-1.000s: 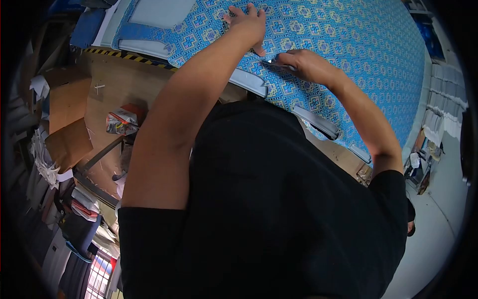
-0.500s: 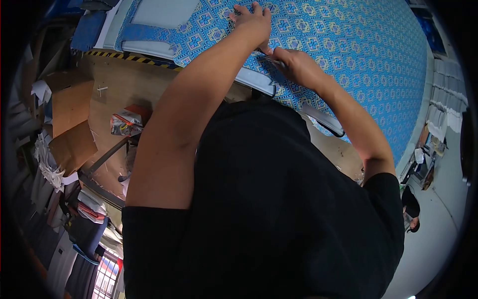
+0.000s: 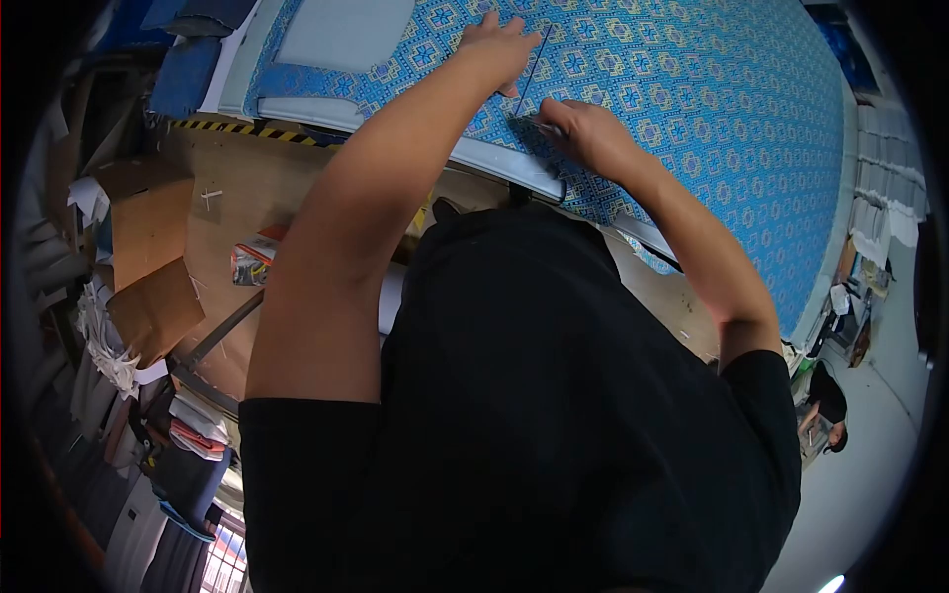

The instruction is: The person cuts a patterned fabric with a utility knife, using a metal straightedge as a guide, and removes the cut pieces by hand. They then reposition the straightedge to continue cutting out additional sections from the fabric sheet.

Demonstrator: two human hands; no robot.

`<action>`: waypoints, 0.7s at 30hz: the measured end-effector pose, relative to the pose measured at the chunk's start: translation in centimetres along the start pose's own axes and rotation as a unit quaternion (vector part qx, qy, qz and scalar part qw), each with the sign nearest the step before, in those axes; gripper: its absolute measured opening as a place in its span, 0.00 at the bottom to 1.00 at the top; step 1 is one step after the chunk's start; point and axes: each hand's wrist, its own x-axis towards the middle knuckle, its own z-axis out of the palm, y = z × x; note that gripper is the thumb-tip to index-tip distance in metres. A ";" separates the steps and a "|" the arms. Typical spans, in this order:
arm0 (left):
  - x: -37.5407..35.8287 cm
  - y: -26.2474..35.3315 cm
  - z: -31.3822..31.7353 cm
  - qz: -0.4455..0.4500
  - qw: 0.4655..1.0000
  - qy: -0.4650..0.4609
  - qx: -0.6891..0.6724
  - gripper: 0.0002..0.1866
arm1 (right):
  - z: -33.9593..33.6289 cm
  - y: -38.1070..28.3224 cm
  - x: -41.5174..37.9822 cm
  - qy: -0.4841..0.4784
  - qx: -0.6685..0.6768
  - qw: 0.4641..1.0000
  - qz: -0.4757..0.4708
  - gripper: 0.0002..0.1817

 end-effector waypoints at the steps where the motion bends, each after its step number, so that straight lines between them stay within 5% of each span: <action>1: -0.2 0.0 0.0 0.005 1.000 0.006 -0.003 0.58 | 0.4 -0.1 0.5 0.004 -0.006 1.000 -0.007 0.10; 9: 0.0 -1.0 0.7 0.038 0.996 0.082 0.023 0.43 | 2.6 -0.9 3.8 0.026 -0.005 1.000 0.002 0.14; 13: -0.5 -1.6 -1.0 0.094 0.994 0.029 -0.041 0.37 | 2.7 -0.7 3.1 -0.007 0.006 0.999 0.042 0.24; 14: 2.1 -1.4 2.3 0.035 0.996 0.059 -0.058 0.37 | 3.1 -0.7 2.9 0.028 0.015 0.999 0.027 0.25; 15: 0.3 -0.7 -0.6 -0.003 0.994 0.057 -0.094 0.37 | 1.3 -2.5 3.1 -0.009 0.036 0.996 0.086 0.17; 16: 2.6 -1.0 1.5 -0.040 0.990 0.024 -0.130 0.41 | 2.7 -0.6 2.9 0.017 -0.007 0.999 0.030 0.08; 17: 1.7 -1.6 -0.2 0.101 0.995 -0.007 0.021 0.43 | 2.0 -1.0 3.2 -0.010 0.003 0.999 0.046 0.09; 21: 3.0 -3.3 0.0 0.145 0.989 -0.010 0.022 0.45 | 0.3 -2.2 3.3 0.021 0.028 0.999 0.031 0.04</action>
